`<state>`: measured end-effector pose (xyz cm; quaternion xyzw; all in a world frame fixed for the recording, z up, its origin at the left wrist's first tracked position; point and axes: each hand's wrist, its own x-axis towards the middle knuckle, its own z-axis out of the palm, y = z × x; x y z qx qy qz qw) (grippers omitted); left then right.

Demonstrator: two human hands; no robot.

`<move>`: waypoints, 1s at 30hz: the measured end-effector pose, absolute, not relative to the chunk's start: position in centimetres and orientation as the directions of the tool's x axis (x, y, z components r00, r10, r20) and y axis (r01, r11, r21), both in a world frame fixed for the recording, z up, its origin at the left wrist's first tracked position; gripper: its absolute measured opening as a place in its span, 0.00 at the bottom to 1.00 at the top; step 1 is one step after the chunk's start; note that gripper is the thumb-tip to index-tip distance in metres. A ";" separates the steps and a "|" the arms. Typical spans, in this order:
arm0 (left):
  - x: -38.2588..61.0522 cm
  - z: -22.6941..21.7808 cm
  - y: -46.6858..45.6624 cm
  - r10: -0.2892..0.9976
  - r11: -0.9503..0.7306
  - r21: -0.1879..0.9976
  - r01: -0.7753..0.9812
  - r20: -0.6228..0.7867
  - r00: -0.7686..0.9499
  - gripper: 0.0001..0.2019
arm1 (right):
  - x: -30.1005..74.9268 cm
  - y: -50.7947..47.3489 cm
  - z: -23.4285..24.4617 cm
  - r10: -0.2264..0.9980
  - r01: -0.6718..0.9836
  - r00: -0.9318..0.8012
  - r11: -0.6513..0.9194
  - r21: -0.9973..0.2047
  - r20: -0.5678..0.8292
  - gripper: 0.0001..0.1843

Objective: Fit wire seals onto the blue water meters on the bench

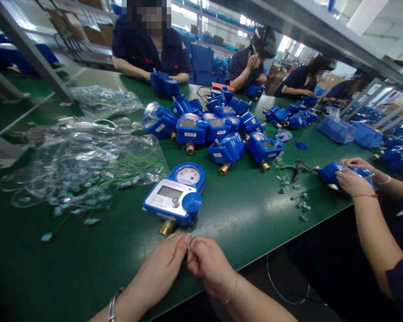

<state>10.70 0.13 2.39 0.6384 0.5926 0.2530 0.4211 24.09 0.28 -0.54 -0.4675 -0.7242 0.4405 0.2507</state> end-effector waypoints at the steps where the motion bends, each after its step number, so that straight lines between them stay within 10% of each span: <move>1: 10.6 2.3 0.2 0.969 0.071 0.842 0.534 -0.186 0.165 0.19 | 24.1 0.1 -0.7 0.908 0.482 -0.420 0.216 -0.849 -0.007 0.18; 6: 10.5 1.5 0.5 0.950 0.185 0.861 0.474 -0.281 0.139 0.22 | 25.1 -0.1 -1.1 0.791 0.631 -0.484 0.612 -0.477 0.374 0.11; 13: 10.6 2.4 0.5 0.979 0.052 0.837 0.545 -0.151 0.138 0.18 | 23.9 0.6 0.0 0.892 0.445 -0.417 0.034 -0.895 -0.173 0.18; 17: 10.5 2.3 0.8 0.956 0.179 0.867 0.465 -0.265 0.125 0.22 | 24.7 0.3 -1.1 0.840 0.676 -0.435 0.542 -0.499 0.324 0.12; 20: 10.7 1.8 0.9 0.945 0.235 0.876 0.422 -0.307 0.110 0.24 | 25.5 0.9 -1.8 0.717 0.679 -0.549 0.682 -0.272 0.429 0.10; 25: 11.0 1.9 0.9 0.974 0.113 0.830 0.545 -0.201 0.104 0.21 | 24.6 2.1 -1.4 0.882 0.450 -0.470 0.271 -0.851 0.032 0.14; 30: 10.5 1.9 0.7 0.988 0.056 0.793 0.607 -0.130 0.079 0.18 | 23.9 1.3 -1.0 0.900 0.512 -0.436 0.261 -0.818 0.014 0.14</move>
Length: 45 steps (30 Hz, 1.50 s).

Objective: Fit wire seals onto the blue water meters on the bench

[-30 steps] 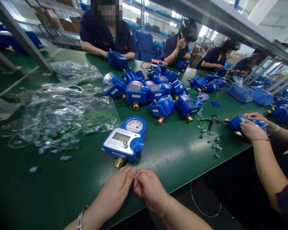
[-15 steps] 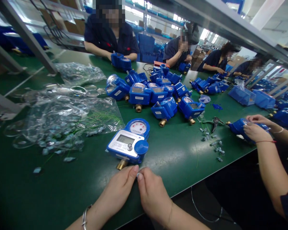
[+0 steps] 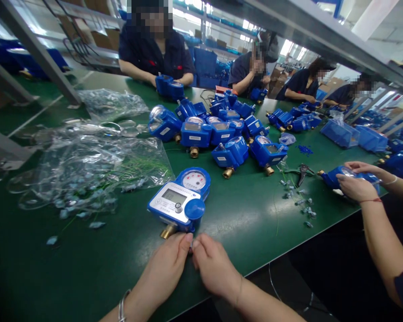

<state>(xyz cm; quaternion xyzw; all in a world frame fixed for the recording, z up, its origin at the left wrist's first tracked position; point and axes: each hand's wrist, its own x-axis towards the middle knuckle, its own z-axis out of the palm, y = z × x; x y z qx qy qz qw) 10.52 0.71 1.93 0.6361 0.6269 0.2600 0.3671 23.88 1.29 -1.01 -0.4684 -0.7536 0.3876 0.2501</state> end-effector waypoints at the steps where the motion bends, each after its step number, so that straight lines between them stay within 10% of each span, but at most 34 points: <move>1: 10.5 1.8 0.7 0.986 0.072 0.812 0.580 -0.148 0.083 0.19 | 24.1 1.2 -1.1 0.898 0.575 -0.427 0.360 -0.735 0.106 0.13; 6: 10.7 1.2 0.8 0.975 0.173 0.900 0.401 -0.215 0.063 0.20 | 25.4 1.9 -1.6 0.650 0.641 -0.657 0.748 -0.170 0.381 0.11; 10: 11.0 0.9 0.7 0.982 0.182 0.909 0.375 -0.190 -0.016 0.19 | 24.7 2.7 -0.7 0.791 0.625 -0.555 0.601 -0.498 0.258 0.11; 13: 11.2 0.6 0.4 0.982 0.188 0.900 0.393 -0.179 -0.060 0.18 | 23.6 3.0 0.3 0.911 0.388 -0.367 -0.036 -0.921 -0.190 0.10; 17: 11.4 -0.1 0.2 0.979 0.199 0.886 0.419 -0.167 -0.113 0.17 | 22.3 3.8 0.8 0.636 0.074 -0.428 -0.683 -0.727 -0.642 0.07; 23: 9.6 0.9 0.3 0.981 0.171 0.870 0.463 -0.195 0.003 0.19 | 22.6 3.7 0.2 0.680 0.110 -0.427 -0.615 -0.781 -0.596 0.09; 27: 7.1 3.4 -0.7 0.973 0.209 0.805 0.556 -0.230 -0.034 0.18 | 24.7 4.4 -0.4 0.949 0.204 -0.163 -0.235 -0.950 -0.270 0.15; 31: 6.9 4.7 -1.4 0.944 0.290 0.920 0.263 -0.229 -0.239 0.22 | 25.5 9.1 -0.1 0.996 0.015 0.069 -0.052 -0.999 -0.051 0.17; 38: 6.5 3.7 0.7 0.956 0.193 0.956 0.222 -0.133 -0.261 0.29 | 22.6 14.8 1.4 0.920 -0.274 -0.290 -0.345 -0.898 -0.265 0.19; 45: 5.8 5.6 0.6 0.944 0.257 0.905 -0.339 -0.310 -0.111 0.23 | 21.7 15.2 4.3 0.722 -0.210 -0.461 -0.654 -0.727 -0.516 0.16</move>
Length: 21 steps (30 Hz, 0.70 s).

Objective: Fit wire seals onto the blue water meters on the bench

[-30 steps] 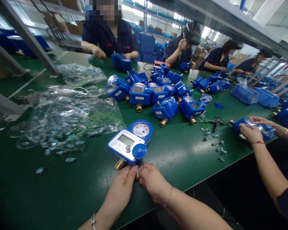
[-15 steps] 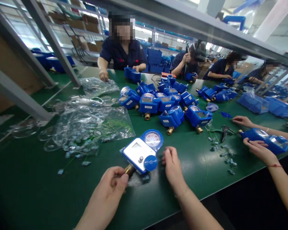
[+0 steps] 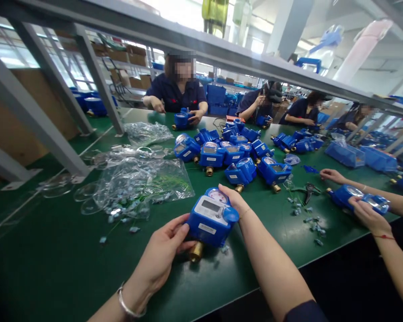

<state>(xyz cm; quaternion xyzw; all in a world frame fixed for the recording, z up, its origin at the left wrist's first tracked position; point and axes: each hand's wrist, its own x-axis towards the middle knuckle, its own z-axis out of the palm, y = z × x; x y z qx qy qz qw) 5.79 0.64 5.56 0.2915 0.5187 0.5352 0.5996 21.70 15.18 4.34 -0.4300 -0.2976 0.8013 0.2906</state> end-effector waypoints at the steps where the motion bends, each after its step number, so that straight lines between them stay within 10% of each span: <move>1: 5.9 6.2 0.7 0.943 0.247 0.905 -0.346 -0.307 -0.129 0.23 | 21.7 15.0 5.0 0.697 -0.201 -0.478 -0.680 -0.705 -0.535 0.16; 13: -1.8 8.0 -4.4 0.947 0.229 0.941 -0.250 -0.275 -0.168 0.22 | 16.9 4.3 6.3 0.689 -0.199 -0.481 -0.688 -0.698 -0.542 0.23; 21: -16.7 4.4 -12.7 0.844 0.299 0.920 -0.251 -0.378 -0.379 0.17 | 6.8 -7.1 5.2 0.543 0.179 -0.669 -0.544 -0.820 -0.506 0.41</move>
